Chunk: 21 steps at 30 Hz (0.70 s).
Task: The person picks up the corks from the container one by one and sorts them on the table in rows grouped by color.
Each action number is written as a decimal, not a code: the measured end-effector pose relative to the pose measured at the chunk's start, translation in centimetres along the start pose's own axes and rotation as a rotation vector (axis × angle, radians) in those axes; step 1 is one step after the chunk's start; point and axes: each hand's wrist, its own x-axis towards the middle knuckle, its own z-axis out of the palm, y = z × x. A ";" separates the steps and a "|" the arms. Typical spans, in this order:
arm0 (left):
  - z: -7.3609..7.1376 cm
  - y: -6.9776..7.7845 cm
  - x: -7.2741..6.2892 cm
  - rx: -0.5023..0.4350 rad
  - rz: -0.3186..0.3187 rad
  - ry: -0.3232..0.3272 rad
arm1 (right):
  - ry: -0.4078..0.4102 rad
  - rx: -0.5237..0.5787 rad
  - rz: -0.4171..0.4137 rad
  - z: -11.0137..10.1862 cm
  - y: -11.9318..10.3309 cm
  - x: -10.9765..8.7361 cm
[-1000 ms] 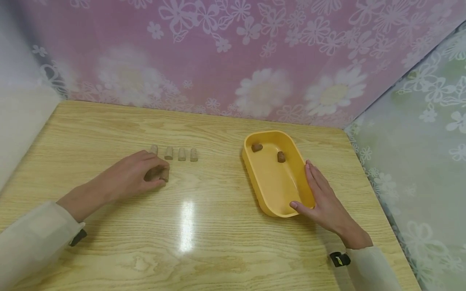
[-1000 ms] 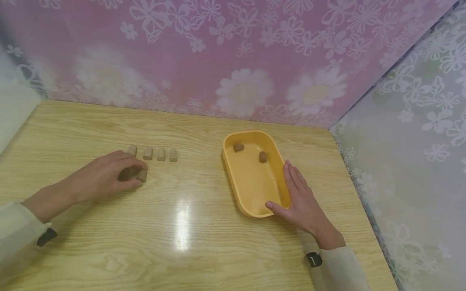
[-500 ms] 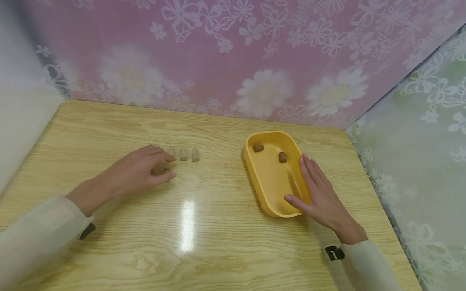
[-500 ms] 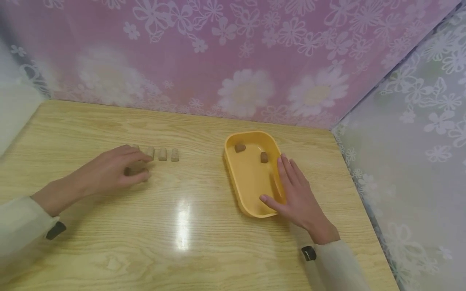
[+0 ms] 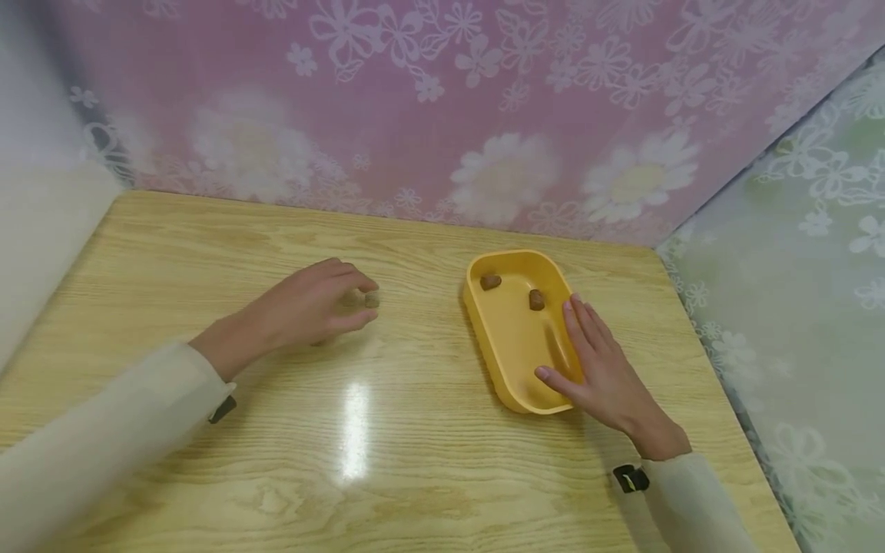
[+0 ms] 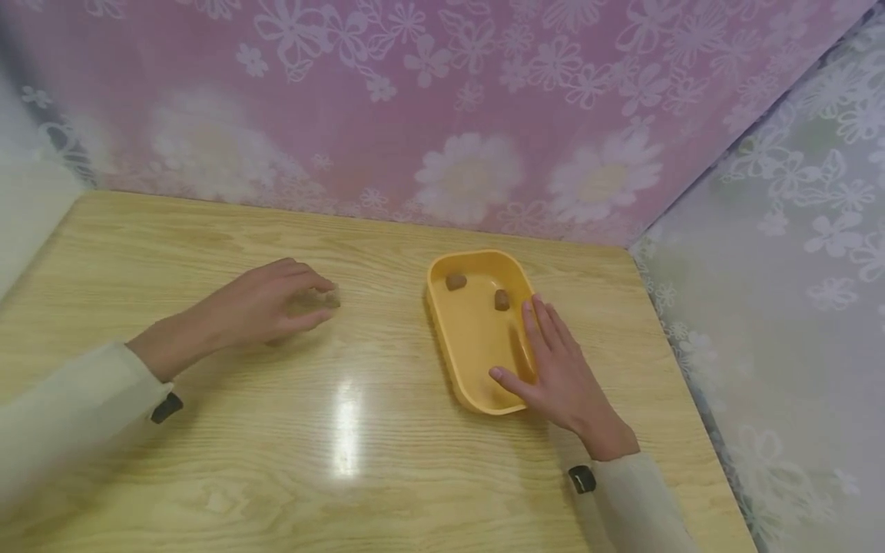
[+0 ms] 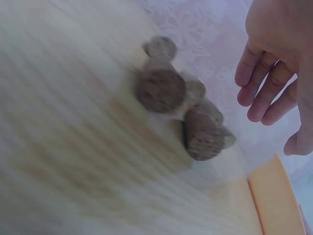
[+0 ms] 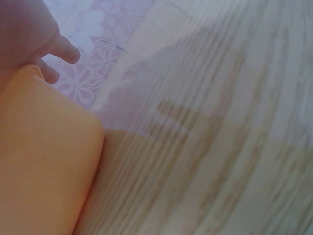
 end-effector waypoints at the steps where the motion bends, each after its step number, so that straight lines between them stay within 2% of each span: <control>1: 0.0 0.2 0.4 -0.001 0.006 -0.003 | -0.002 0.002 -0.002 0.0 0.0 0.0; 11: 0.0 2.5 5.1 0.002 0.067 -0.023 | -0.007 0.031 -0.003 0.1 0.1 0.1; 21: 0.2 4.4 8.8 0.011 0.111 -0.042 | -0.002 0.024 -0.001 0.0 0.0 0.0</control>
